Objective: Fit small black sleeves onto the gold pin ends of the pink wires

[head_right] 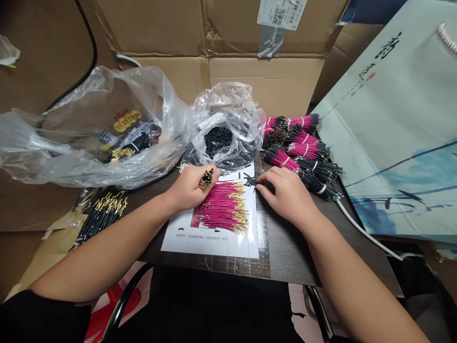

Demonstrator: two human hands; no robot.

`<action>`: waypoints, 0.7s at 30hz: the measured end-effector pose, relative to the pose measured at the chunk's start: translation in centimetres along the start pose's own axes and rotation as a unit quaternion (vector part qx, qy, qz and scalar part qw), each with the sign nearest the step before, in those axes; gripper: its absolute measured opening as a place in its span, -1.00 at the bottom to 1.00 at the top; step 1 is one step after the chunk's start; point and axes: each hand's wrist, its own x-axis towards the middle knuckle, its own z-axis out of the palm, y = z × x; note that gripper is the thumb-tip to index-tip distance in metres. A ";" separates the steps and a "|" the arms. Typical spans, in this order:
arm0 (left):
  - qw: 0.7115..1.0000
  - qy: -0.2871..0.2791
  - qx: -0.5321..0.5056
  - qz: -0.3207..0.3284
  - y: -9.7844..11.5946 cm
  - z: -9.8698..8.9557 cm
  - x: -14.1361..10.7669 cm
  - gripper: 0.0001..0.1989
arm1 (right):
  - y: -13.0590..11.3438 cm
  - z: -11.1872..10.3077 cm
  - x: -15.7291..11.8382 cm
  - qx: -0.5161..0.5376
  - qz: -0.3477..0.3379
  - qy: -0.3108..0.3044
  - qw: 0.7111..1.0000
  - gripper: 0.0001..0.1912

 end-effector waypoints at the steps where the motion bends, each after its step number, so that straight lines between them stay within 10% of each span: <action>1: 1.000 -0.018 0.010 0.003 0.0 0.0 -0.1 -0.91 | 0.0 0.2 0.0 -0.006 0.003 -0.013 1.000 -0.85; 21: 0.990 -0.088 0.103 0.031 1.3 0.3 -0.5 -0.70 | -1.1 1.8 0.8 -0.007 0.044 0.018 0.999 -0.82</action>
